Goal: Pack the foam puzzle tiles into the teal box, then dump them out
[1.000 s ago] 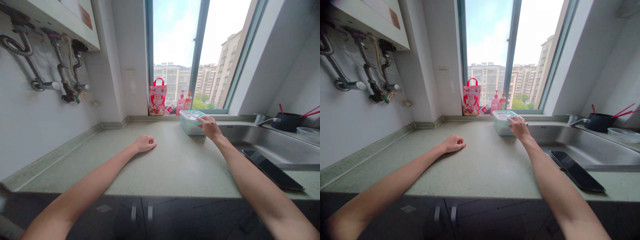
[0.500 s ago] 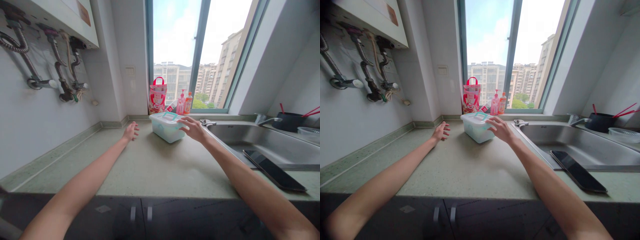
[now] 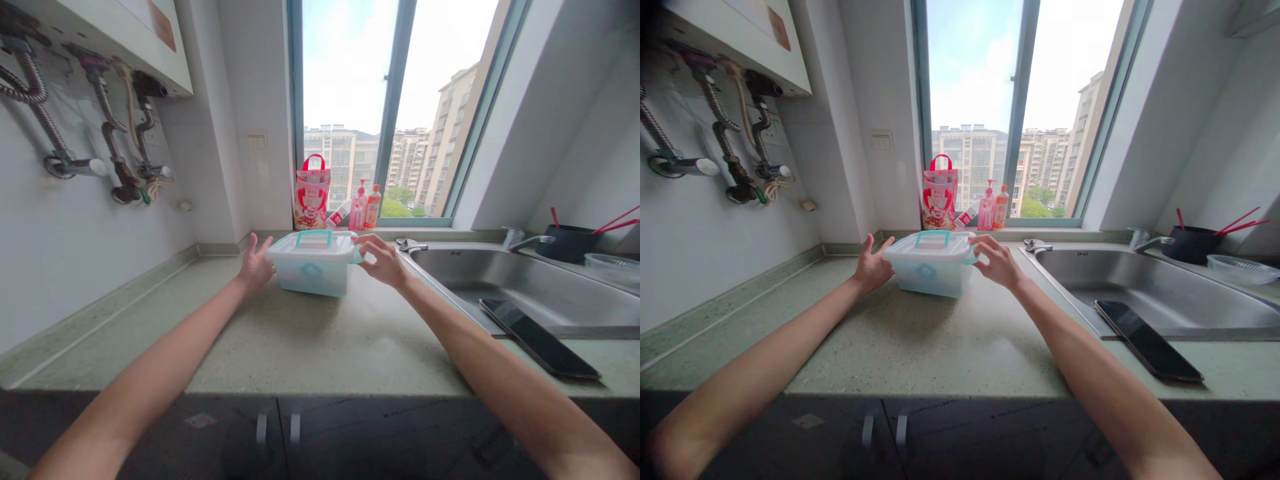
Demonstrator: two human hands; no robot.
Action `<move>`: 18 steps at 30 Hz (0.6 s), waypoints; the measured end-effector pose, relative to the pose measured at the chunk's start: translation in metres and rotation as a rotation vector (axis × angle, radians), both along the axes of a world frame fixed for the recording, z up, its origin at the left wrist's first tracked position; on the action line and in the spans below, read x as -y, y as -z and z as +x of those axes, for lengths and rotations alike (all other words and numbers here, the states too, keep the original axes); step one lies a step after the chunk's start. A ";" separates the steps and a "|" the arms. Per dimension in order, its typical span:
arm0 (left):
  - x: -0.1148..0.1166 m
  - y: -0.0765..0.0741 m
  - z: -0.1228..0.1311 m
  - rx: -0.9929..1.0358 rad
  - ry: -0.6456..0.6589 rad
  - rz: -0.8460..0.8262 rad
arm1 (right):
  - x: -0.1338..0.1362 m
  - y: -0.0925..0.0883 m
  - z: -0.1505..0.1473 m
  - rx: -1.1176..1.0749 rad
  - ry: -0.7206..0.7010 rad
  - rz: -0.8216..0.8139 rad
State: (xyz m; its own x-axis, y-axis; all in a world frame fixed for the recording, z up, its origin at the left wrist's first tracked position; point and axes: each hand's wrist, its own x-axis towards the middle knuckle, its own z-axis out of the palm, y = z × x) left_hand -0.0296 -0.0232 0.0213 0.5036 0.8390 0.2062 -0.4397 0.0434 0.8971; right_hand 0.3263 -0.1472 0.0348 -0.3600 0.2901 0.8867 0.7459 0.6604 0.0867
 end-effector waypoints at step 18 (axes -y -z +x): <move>-0.004 -0.011 -0.008 -0.235 -0.181 0.162 | 0.003 0.005 0.000 0.183 0.183 -0.137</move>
